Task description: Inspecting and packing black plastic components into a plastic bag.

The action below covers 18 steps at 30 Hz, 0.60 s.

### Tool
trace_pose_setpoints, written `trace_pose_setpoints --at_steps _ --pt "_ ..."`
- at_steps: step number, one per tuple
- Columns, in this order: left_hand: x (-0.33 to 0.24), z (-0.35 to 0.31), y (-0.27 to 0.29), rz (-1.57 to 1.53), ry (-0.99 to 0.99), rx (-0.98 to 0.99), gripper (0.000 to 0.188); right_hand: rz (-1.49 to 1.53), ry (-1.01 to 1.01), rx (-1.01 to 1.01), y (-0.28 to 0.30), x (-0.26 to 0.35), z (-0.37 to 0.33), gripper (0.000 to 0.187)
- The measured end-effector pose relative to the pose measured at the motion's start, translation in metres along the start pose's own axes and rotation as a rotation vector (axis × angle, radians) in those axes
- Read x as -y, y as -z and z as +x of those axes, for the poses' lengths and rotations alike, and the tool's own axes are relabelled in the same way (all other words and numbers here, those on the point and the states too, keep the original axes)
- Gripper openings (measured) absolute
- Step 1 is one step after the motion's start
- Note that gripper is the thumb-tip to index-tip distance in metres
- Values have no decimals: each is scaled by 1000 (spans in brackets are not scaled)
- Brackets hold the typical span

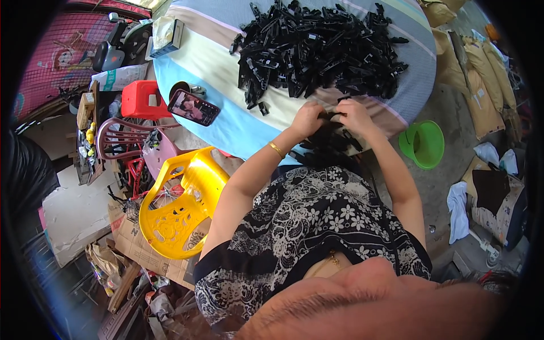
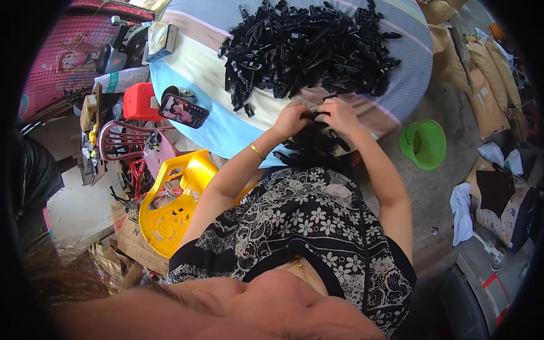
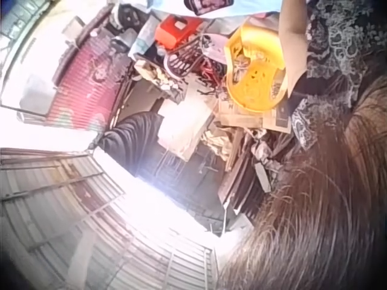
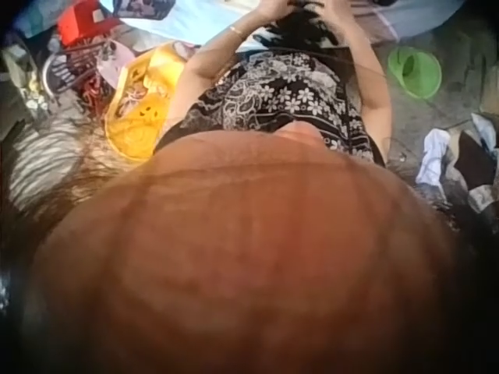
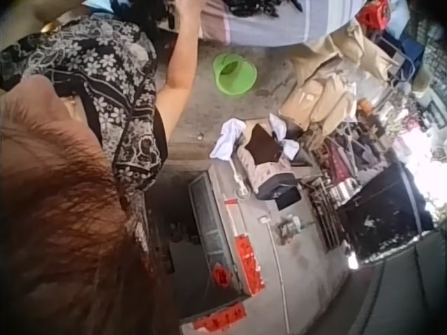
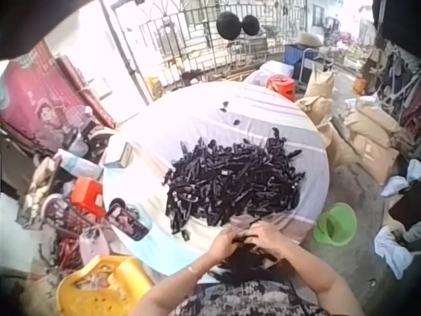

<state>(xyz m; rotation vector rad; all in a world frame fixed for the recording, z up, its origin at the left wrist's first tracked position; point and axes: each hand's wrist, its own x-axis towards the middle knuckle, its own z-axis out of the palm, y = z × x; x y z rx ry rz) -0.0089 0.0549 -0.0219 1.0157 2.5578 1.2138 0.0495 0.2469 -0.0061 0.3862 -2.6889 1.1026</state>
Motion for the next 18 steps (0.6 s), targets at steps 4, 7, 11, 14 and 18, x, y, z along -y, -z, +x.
trace_pose_setpoints --at_steps 4,7,11,14,18 --pt "-7 14 20 105 -9 -103 29 -212 -72 -129 19 2 7 20" --pt "-5 26 20 258 27 -206 40 -385 63 2 14 -8 8 26" --pt "10 22 10 387 66 -166 38 -337 -83 17 8 -8 0 29" --pt "2 7 16 93 359 -84 38 -7 -302 -91 6 -6 -8 31" --pt "-5 -3 19 -10 517 8 36 171 -330 -192 1 -21 -24 32"
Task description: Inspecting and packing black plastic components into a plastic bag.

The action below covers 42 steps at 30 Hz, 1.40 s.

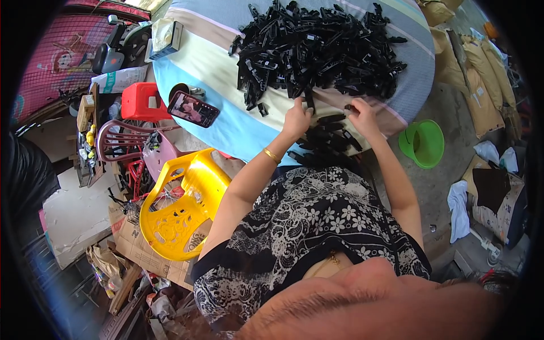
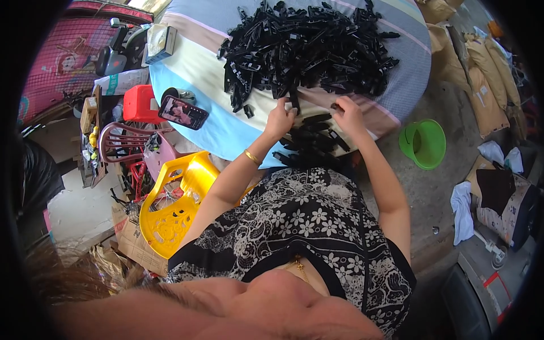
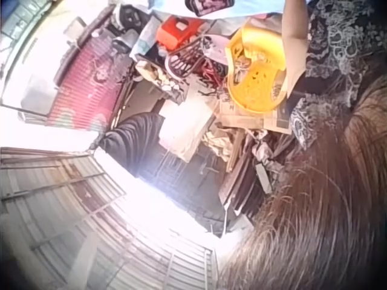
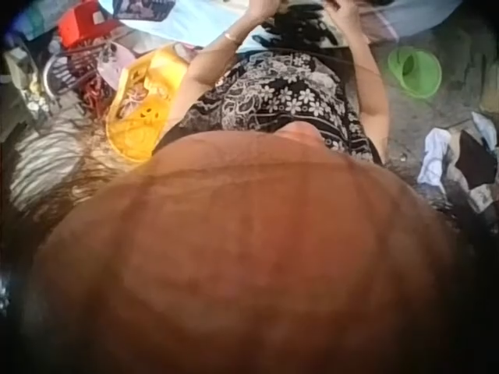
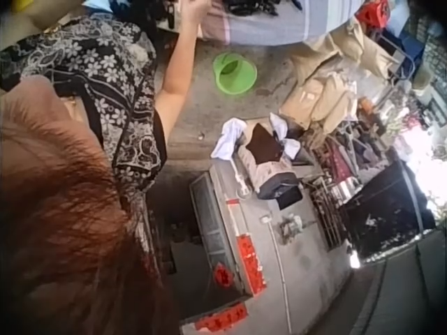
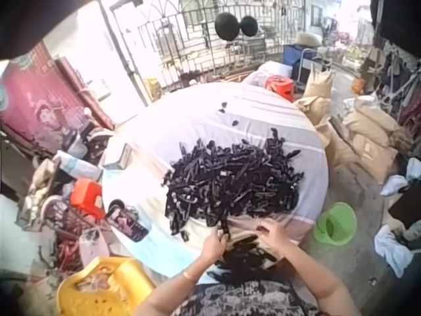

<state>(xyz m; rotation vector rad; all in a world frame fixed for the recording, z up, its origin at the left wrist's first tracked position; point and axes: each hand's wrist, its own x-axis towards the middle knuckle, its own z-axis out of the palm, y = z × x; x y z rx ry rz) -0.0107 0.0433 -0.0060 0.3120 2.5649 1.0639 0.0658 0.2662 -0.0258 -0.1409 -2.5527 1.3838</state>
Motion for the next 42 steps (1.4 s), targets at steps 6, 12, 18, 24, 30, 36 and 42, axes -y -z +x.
trace_pose_setpoints --at_steps 6,12,18,24,30,36,42 --pt "1 8 17 437 -580 -35 41 -547 135 74 20 16 -5 23" --pt "-7 30 -19 336 -683 -142 16 -252 79 2 2 19 8 24" --pt "-10 23 -28 159 -559 -137 25 -540 280 155 6 35 17 23" --pt "7 27 -19 15 -607 -122 21 -568 372 198 1 31 24 11" --pt "4 29 -22 25 -635 -91 15 -325 426 219 -13 30 28 7" --pt "1 12 -18 71 -575 11 12 -381 375 377 -5 34 30 15" --pt "-12 12 -3 76 -453 -3 20 -343 279 136 -5 42 45 23"
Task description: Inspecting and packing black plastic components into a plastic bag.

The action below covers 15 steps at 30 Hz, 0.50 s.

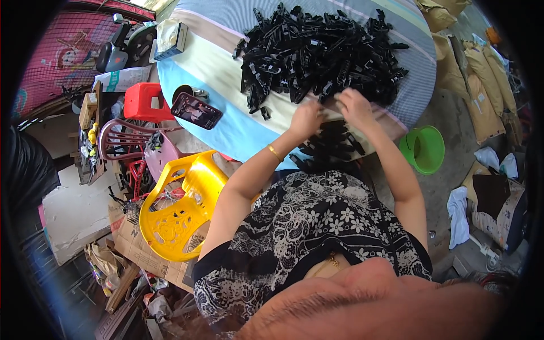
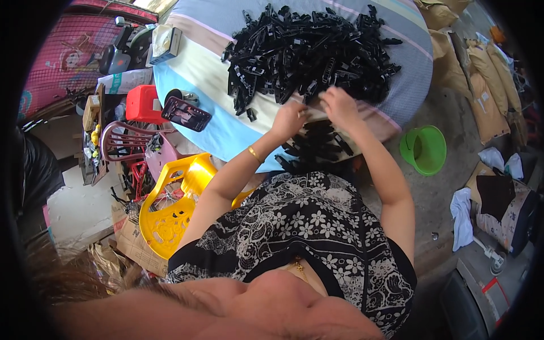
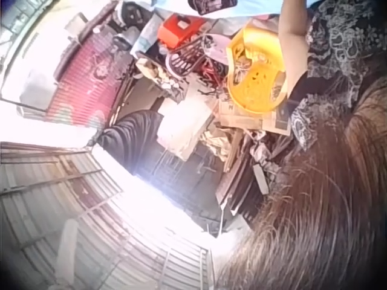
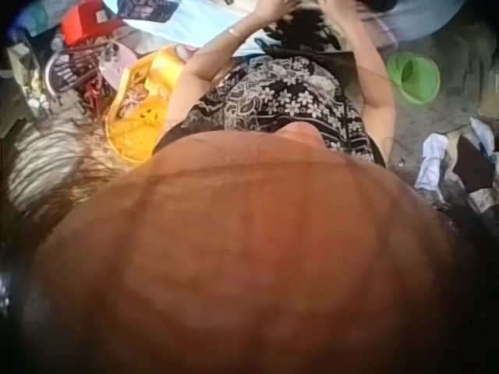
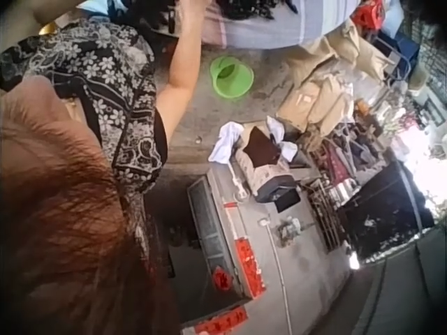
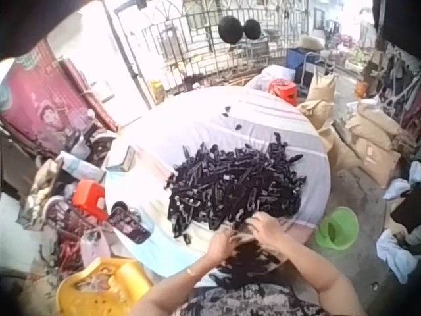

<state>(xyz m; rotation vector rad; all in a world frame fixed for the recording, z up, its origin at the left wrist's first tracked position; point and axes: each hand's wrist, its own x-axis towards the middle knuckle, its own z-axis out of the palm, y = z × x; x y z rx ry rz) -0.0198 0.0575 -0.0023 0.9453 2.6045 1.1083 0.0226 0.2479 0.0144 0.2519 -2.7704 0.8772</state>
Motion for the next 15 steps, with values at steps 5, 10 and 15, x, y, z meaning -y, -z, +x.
trace_pose_setpoints --at_steps 5,10,15 --pt "2 33 -12 141 130 -194 26 -244 126 -59 -20 -9 28 17" --pt "-13 18 -7 57 303 -73 45 -259 145 -36 -22 -9 23 12" --pt "-11 -10 7 57 382 68 51 32 -90 53 -12 9 -4 23"
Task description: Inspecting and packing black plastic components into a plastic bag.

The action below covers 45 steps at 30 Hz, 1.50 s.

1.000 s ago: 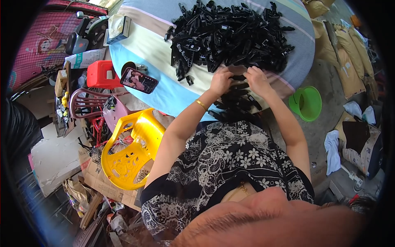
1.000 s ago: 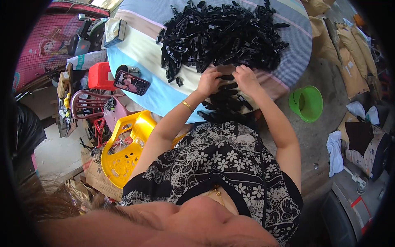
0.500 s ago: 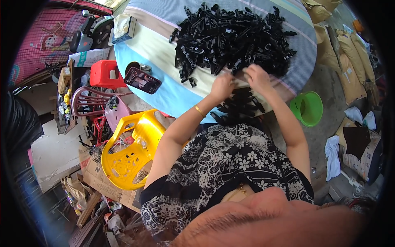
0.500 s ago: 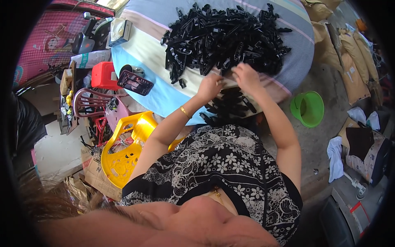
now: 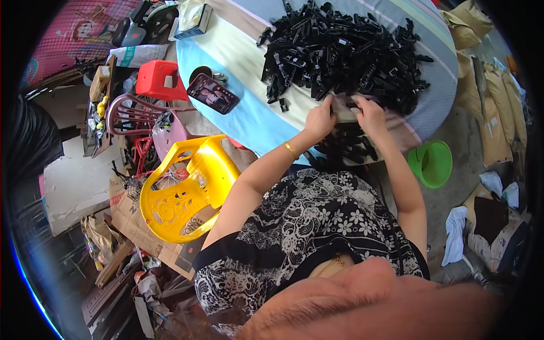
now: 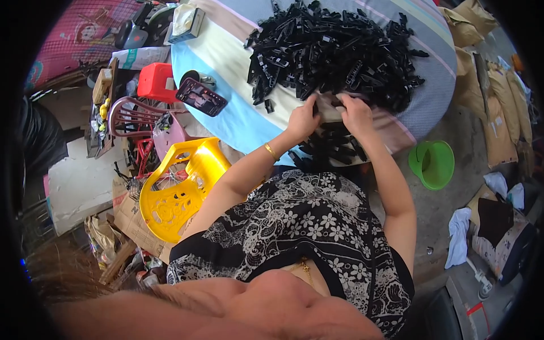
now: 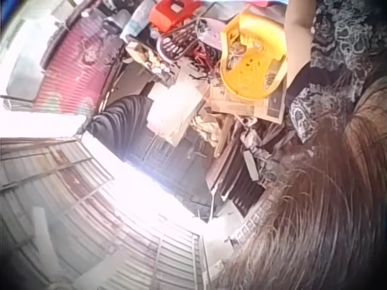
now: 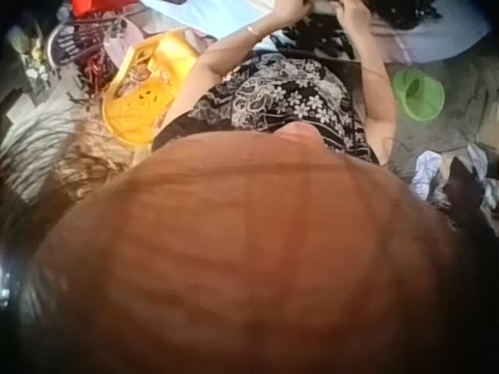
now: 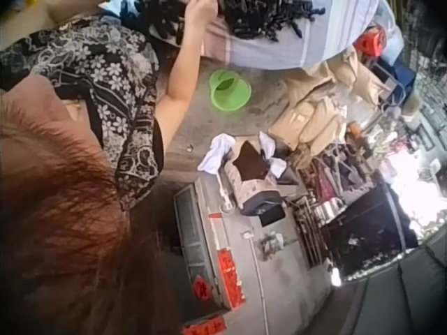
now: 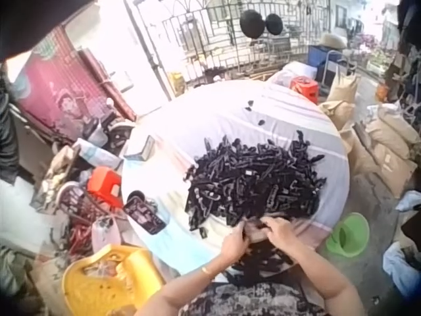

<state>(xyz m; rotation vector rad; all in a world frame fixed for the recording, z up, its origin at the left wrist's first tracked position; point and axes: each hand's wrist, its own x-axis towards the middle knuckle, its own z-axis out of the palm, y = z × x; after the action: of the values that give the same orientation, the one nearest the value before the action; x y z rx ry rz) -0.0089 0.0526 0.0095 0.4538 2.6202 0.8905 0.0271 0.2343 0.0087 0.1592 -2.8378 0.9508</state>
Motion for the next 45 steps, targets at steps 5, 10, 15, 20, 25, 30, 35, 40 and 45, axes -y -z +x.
trace_pose_setpoints --at_steps 5,10,15,20,25,30,35,40,45 --pt "29 6 -17 -410 8 98 41 273 -199 171 1 -14 -12 25" --pt "23 3 0 67 -220 -81 36 190 -202 188 -2 -16 -17 29" --pt "17 13 -13 83 -332 -210 22 -37 24 -33 1 -8 -17 27" --pt "17 19 -25 -62 -369 -268 24 -139 83 40 5 -1 -13 19" --pt "28 18 -15 -225 -351 -169 18 -353 235 79 4 -2 -12 7" --pt "29 25 -17 -160 -504 -178 17 -206 329 53 -13 4 -2 4" --pt "27 24 -13 -152 -474 -182 15 -178 275 22 -13 3 3 6" --pt "25 3 -13 22 -495 -23 22 1 -29 61 5 -2 4 19" --pt "19 12 6 -38 -164 -296 27 -294 32 -229 23 -18 19 35"
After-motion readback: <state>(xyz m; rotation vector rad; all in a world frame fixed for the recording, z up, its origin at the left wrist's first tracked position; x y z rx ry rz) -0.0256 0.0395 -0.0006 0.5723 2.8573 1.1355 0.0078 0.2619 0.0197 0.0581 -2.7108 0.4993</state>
